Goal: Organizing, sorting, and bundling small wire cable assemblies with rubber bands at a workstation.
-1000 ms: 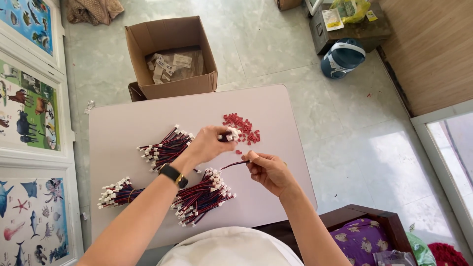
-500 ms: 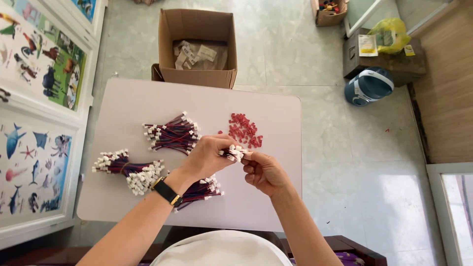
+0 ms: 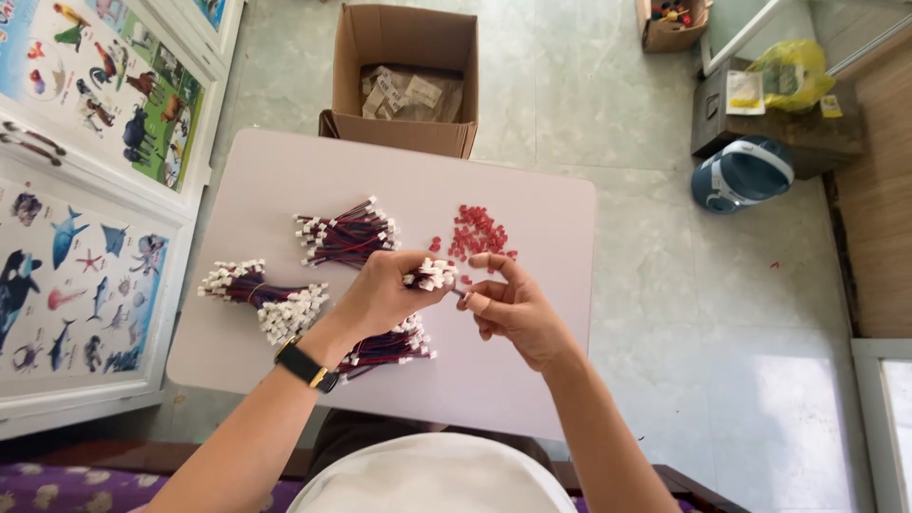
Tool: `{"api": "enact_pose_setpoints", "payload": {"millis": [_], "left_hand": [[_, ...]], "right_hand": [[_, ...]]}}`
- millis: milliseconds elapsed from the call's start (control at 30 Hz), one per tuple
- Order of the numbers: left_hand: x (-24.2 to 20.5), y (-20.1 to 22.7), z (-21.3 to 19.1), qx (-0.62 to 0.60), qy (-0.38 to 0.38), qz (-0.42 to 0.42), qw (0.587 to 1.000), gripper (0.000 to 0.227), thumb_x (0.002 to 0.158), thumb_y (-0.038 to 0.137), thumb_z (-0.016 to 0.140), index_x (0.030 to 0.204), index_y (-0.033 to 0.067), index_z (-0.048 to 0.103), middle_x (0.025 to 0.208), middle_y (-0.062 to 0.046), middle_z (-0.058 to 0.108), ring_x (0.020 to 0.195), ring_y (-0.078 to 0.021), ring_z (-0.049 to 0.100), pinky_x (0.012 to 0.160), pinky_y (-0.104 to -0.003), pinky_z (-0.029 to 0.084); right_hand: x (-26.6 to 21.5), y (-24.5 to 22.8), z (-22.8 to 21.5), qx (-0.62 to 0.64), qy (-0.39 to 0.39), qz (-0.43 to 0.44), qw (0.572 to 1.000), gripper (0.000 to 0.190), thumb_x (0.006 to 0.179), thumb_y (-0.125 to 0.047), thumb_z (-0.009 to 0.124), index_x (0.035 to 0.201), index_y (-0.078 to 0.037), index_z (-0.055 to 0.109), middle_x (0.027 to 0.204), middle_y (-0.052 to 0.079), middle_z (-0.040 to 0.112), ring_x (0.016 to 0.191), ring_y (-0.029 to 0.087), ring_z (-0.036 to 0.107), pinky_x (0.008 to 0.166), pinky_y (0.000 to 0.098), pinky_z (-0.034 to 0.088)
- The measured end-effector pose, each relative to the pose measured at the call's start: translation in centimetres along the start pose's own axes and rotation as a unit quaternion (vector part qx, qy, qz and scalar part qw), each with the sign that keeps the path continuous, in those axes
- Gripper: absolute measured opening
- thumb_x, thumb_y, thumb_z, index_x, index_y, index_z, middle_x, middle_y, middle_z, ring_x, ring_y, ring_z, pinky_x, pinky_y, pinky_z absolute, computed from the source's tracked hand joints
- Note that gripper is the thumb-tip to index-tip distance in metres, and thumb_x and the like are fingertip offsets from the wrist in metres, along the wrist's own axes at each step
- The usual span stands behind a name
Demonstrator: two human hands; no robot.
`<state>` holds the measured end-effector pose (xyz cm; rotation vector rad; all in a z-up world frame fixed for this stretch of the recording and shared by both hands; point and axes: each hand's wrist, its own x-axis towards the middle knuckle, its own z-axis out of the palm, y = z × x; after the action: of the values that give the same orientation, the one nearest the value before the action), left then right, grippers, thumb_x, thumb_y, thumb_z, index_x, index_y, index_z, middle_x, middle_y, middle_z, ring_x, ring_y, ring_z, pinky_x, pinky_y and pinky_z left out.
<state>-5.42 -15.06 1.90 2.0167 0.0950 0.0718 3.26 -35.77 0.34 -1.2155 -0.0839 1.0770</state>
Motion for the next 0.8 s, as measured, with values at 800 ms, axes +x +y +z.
{"api": "enact_pose_setpoints", "payload": {"millis": [800], "left_hand": [[0.0,2.0,0.4,0.031,-0.026,-0.015,0.999,0.021,0.077,0.011,0.078,0.097,0.0057,0.078,0.076,-0.008,0.076,0.065,-0.0109,0.072,0.061,-0.029,0.056]], "right_hand": [[0.2,0.4,-0.3,-0.042,-0.015,-0.083,0.996,0.031,0.089,-0.013,0.075,0.117,-0.009,0.06,0.088,0.002,0.07,0.068,0.007,0.058,0.058,0.0248,0.05]]}}
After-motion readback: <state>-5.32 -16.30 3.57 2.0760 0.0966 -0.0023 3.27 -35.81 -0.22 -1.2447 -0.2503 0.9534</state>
